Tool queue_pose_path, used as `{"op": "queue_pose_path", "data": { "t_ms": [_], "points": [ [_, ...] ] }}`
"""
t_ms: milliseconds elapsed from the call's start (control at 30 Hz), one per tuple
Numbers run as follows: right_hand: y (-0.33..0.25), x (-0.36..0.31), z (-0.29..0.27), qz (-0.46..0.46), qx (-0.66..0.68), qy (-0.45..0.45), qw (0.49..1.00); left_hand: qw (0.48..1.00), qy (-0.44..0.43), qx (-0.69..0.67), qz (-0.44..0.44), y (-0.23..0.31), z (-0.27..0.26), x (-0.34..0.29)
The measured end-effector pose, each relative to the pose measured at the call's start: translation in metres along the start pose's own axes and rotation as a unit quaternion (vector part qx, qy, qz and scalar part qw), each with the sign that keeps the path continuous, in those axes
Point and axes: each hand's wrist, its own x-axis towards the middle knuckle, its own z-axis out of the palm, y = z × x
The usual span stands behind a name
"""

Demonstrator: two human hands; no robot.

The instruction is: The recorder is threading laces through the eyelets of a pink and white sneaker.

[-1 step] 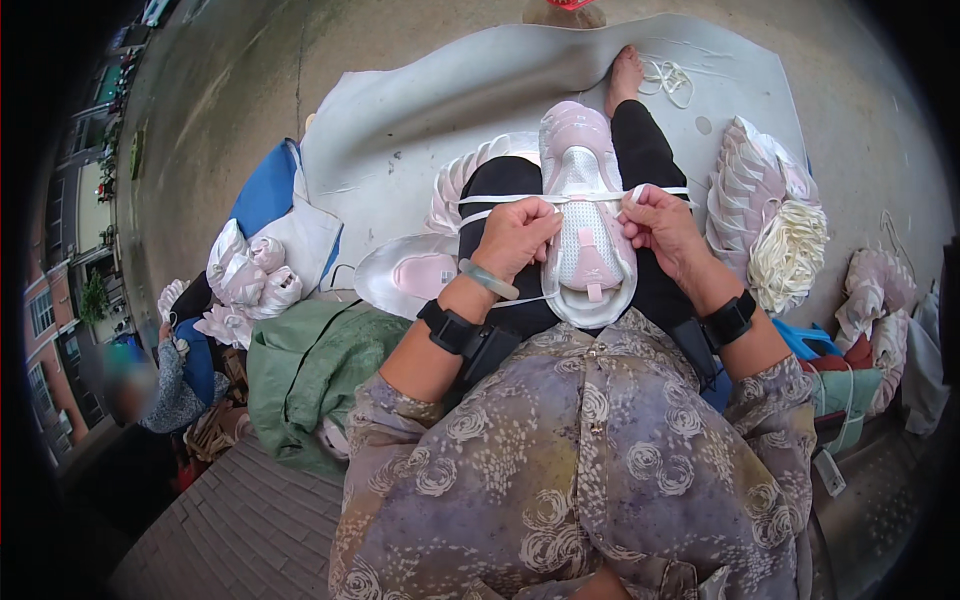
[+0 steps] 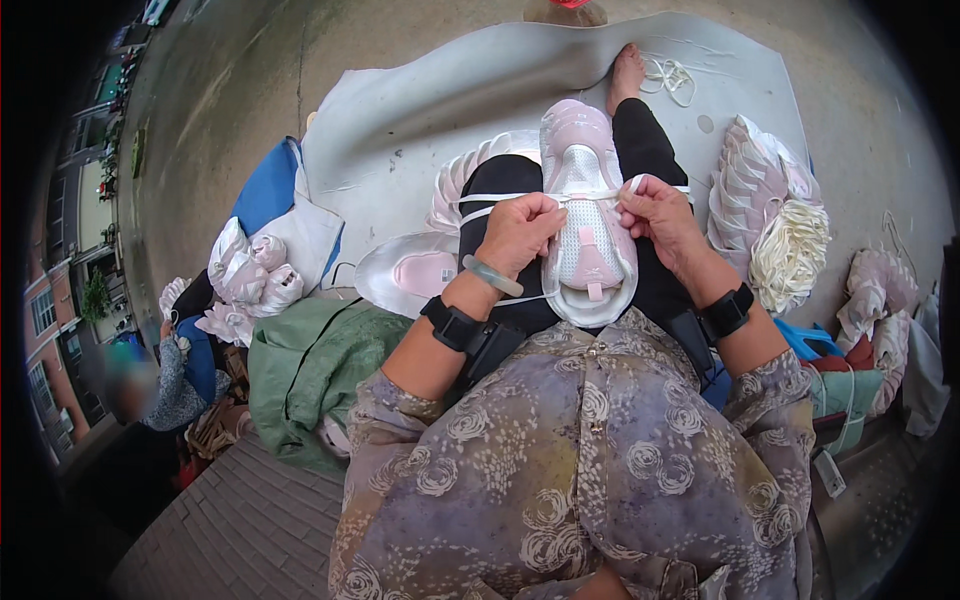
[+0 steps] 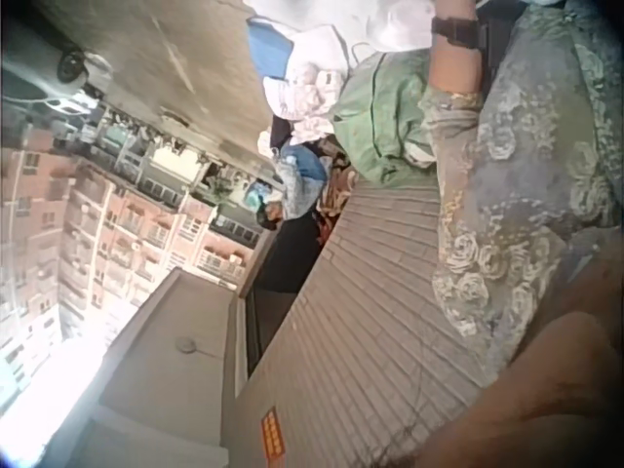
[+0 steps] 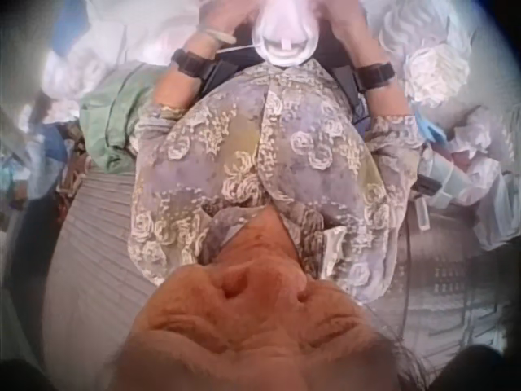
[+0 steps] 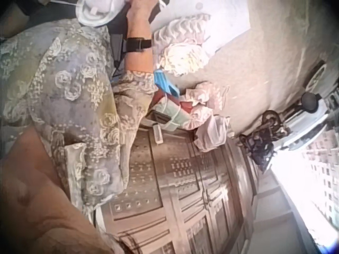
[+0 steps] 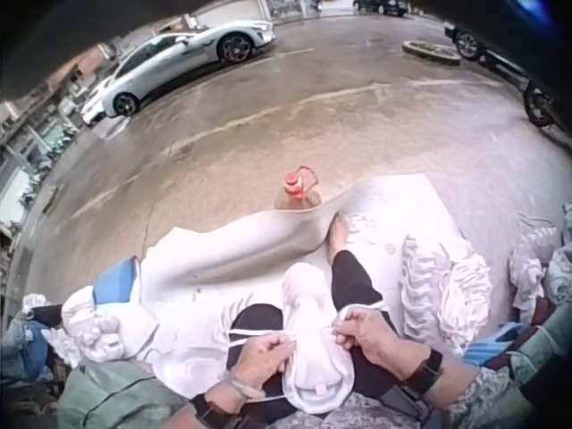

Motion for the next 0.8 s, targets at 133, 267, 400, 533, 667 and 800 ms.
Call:
{"op": "queue_pose_path", "data": {
  "t_ms": [133, 267, 400, 533, 667, 800],
  "points": [
    [-0.001, 0.017, 0.007, -0.085, 0.012, 0.019, 0.996, 0.996, 0.074, -0.010, 0.043, 0.005, 0.007, 0.012],
    [0.007, 0.005, 0.007, -0.124, -0.043, 0.018, 0.991, 0.991, 0.110, -0.061, 0.048, 0.006, 0.004, 0.007],
    [0.011, -0.004, 0.014, -0.155, -0.080, 0.044, 0.984, 0.987, 0.101, -0.122, 0.032, -0.002, 0.005, 0.001],
    [0.014, 0.002, 0.015, -0.179, -0.100, 0.057, 0.977, 0.982, 0.096, -0.156, 0.033, -0.007, 0.007, -0.002],
    [0.018, 0.008, 0.015, -0.197, -0.113, 0.064, 0.972, 0.983, 0.095, -0.152, 0.038, -0.008, 0.005, -0.005],
    [0.019, 0.010, 0.015, -0.222, -0.144, 0.064, 0.962, 0.992, 0.093, -0.065, 0.051, -0.014, 0.001, -0.008]
  ]
}}
